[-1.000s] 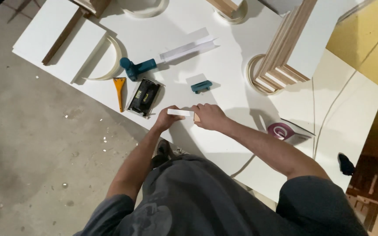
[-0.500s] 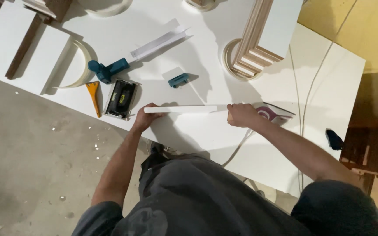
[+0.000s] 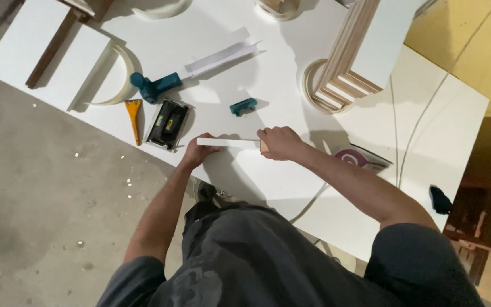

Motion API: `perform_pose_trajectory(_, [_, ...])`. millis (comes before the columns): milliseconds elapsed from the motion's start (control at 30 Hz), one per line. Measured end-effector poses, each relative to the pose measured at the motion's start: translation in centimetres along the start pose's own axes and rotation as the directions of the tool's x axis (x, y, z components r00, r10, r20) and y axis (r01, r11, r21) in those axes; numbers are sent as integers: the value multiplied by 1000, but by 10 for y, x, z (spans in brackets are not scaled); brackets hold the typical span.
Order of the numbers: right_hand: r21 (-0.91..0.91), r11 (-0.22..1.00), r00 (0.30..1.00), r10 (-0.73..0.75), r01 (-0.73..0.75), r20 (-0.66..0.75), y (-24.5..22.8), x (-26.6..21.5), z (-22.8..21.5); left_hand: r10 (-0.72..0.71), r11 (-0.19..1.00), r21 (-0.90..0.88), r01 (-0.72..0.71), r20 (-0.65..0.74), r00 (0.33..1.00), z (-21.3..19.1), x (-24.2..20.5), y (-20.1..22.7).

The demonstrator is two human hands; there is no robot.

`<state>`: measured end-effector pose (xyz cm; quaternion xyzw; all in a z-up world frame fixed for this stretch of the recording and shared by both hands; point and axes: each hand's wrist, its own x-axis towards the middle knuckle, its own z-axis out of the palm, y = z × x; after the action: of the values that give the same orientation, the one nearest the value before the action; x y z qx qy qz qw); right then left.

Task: The person uses a clothes iron to smooth a white plastic strip on a workbench. They then use a blue hand plane to shave the edge of the plastic strip, followed by sanding the edge with a sanding block and a scraper.

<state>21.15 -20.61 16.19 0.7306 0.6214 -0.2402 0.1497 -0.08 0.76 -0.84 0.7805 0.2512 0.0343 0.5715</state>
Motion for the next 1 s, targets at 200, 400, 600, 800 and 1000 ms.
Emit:
perform_pose_trajectory(200, [4,998,998,-69,69,7,-61,56,-30,-49,996,-68,51,43,998,6,4,-5])
perform_pose_trajectory(400, [-60,993,993,-107,104,-45,-96,107,-35,-32,994,-104,35,31,999,15,8,-24])
perform_pose_trajectory(600, [-37,990,980,-143,139,-138,-120,116,-47,56,998,-29,-55,28,998,20,15,-38])
perform_pose_trajectory(800, [-31,993,971,-119,115,-207,-118,118,-36,23,995,-96,-21,21,1000,23,17,-36])
perform_pose_trajectory(1000, [-1,997,993,-83,83,-82,-109,100,-37,-12,991,-135,17,39,999,13,16,-38])
